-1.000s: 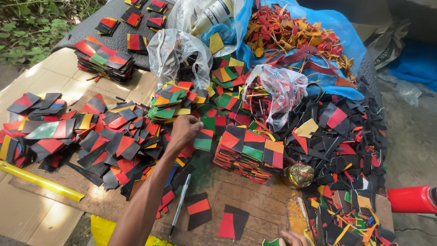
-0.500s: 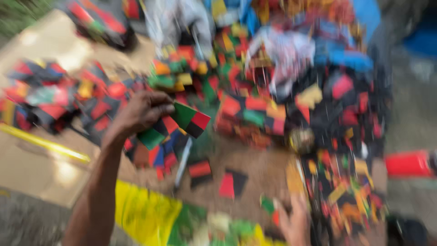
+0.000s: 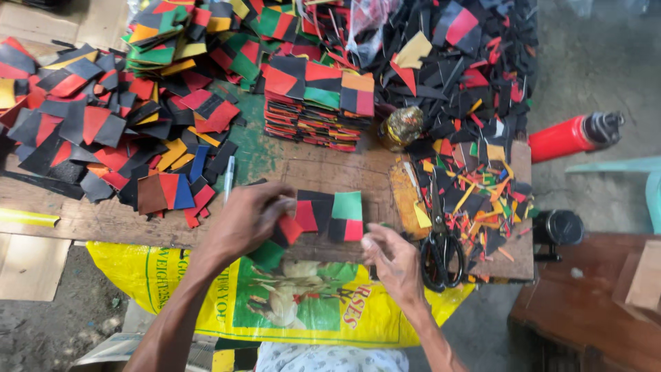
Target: The person applies glue to small rectangular leather pieces and presses them together. They then use scissors to trim the edges of the assembled pieces and stack them with other completed units on the table.
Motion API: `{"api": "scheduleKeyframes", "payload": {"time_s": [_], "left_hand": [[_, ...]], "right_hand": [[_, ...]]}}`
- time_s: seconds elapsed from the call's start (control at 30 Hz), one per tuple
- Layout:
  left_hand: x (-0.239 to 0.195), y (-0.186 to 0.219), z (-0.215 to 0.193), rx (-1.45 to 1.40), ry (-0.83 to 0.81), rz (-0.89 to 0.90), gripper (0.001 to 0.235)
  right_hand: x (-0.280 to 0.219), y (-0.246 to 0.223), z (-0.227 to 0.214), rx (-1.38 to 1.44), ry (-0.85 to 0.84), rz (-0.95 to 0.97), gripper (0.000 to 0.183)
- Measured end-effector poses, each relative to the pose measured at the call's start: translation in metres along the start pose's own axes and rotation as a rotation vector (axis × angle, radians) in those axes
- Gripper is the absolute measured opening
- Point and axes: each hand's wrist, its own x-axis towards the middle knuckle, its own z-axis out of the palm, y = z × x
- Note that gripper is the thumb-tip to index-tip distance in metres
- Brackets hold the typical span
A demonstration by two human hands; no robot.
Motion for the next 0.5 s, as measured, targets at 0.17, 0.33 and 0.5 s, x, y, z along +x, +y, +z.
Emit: {"api": "scheduleKeyframes", "payload": {"time_s": [0.17,0.33,0.5], "left_hand": [[-0.040,-0.019,-0.007,0.009,0.085,-0.142,0.021],[-0.072,-0.037,-0.003,-0.039,0.134,-0.276,0.022],[-0.074,-0.039,0.030,-0.099,0.073,-0.147,0.021]], "right_hand": [[-0.005,0.006,-0.014,-0.700,0.204,-0.699,0.049],[-0.004,0.013,-0.021,-0.726,0.288,-0.521,0.047],[0.012,-0.006,-0.016,-0.583,0.096,-0.725,0.059]]}}
